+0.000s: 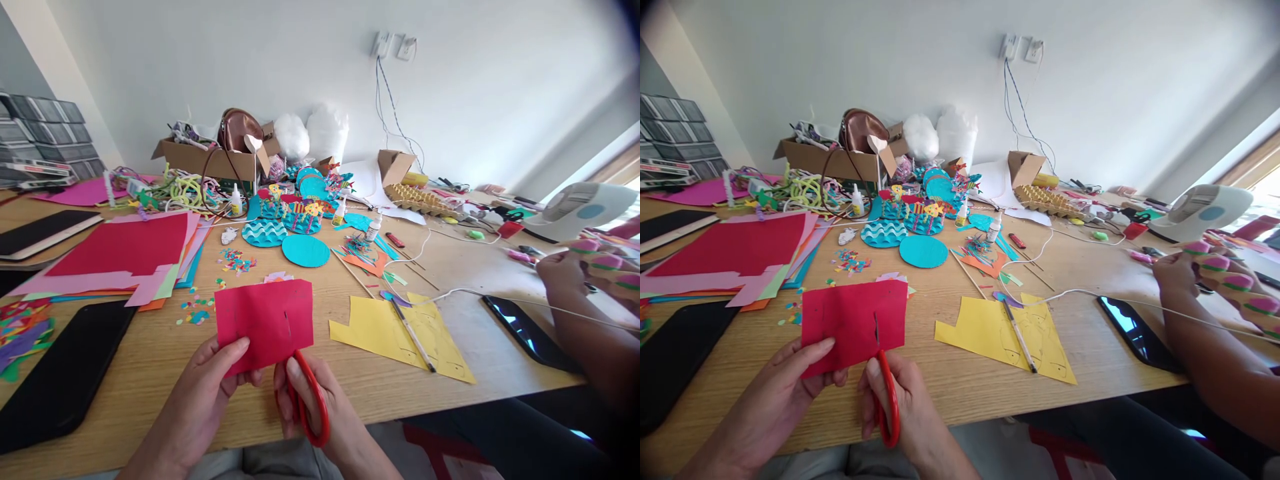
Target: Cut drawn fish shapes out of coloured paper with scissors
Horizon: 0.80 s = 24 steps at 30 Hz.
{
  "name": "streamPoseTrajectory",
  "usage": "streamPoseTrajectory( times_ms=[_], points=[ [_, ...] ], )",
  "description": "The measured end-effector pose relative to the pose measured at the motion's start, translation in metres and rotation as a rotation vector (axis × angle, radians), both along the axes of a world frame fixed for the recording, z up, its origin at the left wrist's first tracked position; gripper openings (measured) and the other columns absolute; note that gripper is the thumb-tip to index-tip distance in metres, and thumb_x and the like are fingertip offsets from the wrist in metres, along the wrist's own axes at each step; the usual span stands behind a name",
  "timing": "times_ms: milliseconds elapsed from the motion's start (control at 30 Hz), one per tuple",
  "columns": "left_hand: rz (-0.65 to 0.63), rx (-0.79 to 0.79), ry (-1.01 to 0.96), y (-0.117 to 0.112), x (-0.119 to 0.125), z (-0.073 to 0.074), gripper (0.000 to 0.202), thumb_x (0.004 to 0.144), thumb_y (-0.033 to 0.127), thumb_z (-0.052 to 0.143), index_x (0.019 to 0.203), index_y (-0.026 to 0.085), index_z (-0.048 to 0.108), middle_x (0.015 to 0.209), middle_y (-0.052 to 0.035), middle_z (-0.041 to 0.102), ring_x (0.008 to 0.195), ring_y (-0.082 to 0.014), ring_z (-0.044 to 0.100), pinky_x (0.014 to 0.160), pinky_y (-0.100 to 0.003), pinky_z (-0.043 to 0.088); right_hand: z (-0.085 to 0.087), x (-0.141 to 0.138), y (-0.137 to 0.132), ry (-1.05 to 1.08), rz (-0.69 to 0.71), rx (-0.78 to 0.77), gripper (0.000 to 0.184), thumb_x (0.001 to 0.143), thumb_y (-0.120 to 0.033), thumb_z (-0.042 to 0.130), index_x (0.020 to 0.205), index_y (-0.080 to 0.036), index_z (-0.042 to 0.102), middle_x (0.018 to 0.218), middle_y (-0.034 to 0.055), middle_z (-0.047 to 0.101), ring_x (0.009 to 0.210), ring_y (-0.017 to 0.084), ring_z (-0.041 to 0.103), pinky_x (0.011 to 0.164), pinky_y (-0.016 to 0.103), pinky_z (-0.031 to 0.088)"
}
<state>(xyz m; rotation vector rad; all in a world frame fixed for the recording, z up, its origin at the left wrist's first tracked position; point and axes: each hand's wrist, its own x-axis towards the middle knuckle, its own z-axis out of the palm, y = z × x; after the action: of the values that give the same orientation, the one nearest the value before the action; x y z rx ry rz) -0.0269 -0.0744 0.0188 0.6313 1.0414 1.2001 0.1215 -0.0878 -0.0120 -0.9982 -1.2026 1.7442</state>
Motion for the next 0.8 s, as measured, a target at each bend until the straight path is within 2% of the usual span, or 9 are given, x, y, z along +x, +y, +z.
streamPoseTrajectory(
  times_ms=[233, 300, 400, 467, 600, 700, 800],
  points=[
    [-0.083, 0.029, 0.229, 0.001, -0.004, 0.001, 0.013, 0.062, 0.028, 0.070, 0.060, 0.016, 0.064, 0.052, -0.0006, 0.064, 0.048, -0.0143, 0.055, 0.050, -0.024, 0.046, -0.001, 0.000, 0.000, -0.007, 0.016, 0.015, 0.052, 0.080, -0.066, 0.045, 0.074, -0.015, 0.051, 0.048, -0.0051, 0.047, 0.037, 0.006, 0.043, 0.039, 0.017, 0.031],
    [-0.105, 0.025, 0.307, 0.001, -0.007, -0.002, 0.013, 0.062, 0.028, 0.071, 0.066, 0.016, 0.067, 0.057, -0.0020, 0.068, 0.053, -0.0173, 0.060, 0.054, -0.026, 0.048, -0.001, 0.001, -0.001, -0.016, 0.026, 0.023, 0.051, 0.081, -0.065, 0.044, 0.071, -0.015, 0.050, 0.048, -0.0050, 0.046, 0.038, 0.006, 0.042, 0.039, 0.017, 0.030],
    [-0.089, 0.042, 0.380, 0.004, -0.015, -0.005, 0.020, 0.064, 0.029, 0.073, 0.080, 0.018, 0.070, 0.074, -0.0027, 0.073, 0.071, -0.0197, 0.065, 0.067, -0.026, 0.050, 0.003, 0.002, -0.001, -0.056, 0.044, 0.030, 0.050, 0.083, -0.063, 0.043, 0.066, -0.016, 0.048, 0.047, -0.0049, 0.045, 0.038, 0.005, 0.041, 0.039, 0.016, 0.029],
    [-0.091, 0.046, 0.335, 0.007, -0.020, -0.003, 0.025, 0.066, 0.033, 0.073, 0.087, 0.020, 0.070, 0.083, -0.0025, 0.074, 0.079, -0.0201, 0.066, 0.073, -0.027, 0.050, 0.007, 0.002, 0.000, -0.087, 0.056, 0.039, 0.051, 0.083, -0.064, 0.042, 0.064, -0.017, 0.046, 0.047, -0.0051, 0.044, 0.037, 0.005, 0.040, 0.038, 0.016, 0.029],
    [-0.098, -0.008, 0.132, 0.012, -0.018, 0.006, 0.032, 0.067, 0.034, 0.073, 0.095, 0.020, 0.069, 0.082, -0.0024, 0.075, 0.076, -0.0214, 0.068, 0.070, -0.029, 0.051, 0.010, 0.002, 0.003, -0.115, 0.085, 0.043, 0.050, 0.082, -0.064, 0.043, 0.066, -0.017, 0.045, 0.045, -0.0060, 0.043, 0.037, 0.005, 0.040, 0.036, 0.016, 0.028],
    [-0.053, 0.006, 0.140, 0.014, -0.013, 0.009, 0.029, 0.066, 0.031, 0.075, 0.091, 0.018, 0.069, 0.083, -0.0028, 0.075, 0.075, -0.0214, 0.068, 0.070, -0.029, 0.051, 0.008, 0.003, 0.005, -0.118, 0.099, 0.046, 0.050, 0.084, -0.063, 0.042, 0.068, -0.016, 0.047, 0.045, -0.0057, 0.044, 0.037, 0.005, 0.041, 0.037, 0.015, 0.029],
    [-0.035, 0.050, 0.203, 0.015, -0.012, 0.004, 0.027, 0.067, 0.031, 0.074, 0.090, 0.017, 0.068, 0.085, -0.0029, 0.075, 0.081, -0.0224, 0.068, 0.077, -0.030, 0.050, 0.005, 0.004, 0.005, -0.095, 0.121, 0.039, 0.051, 0.085, -0.062, 0.040, 0.065, -0.016, 0.048, 0.045, -0.0048, 0.045, 0.037, 0.004, 0.042, 0.038, 0.014, 0.030]
  ],
)
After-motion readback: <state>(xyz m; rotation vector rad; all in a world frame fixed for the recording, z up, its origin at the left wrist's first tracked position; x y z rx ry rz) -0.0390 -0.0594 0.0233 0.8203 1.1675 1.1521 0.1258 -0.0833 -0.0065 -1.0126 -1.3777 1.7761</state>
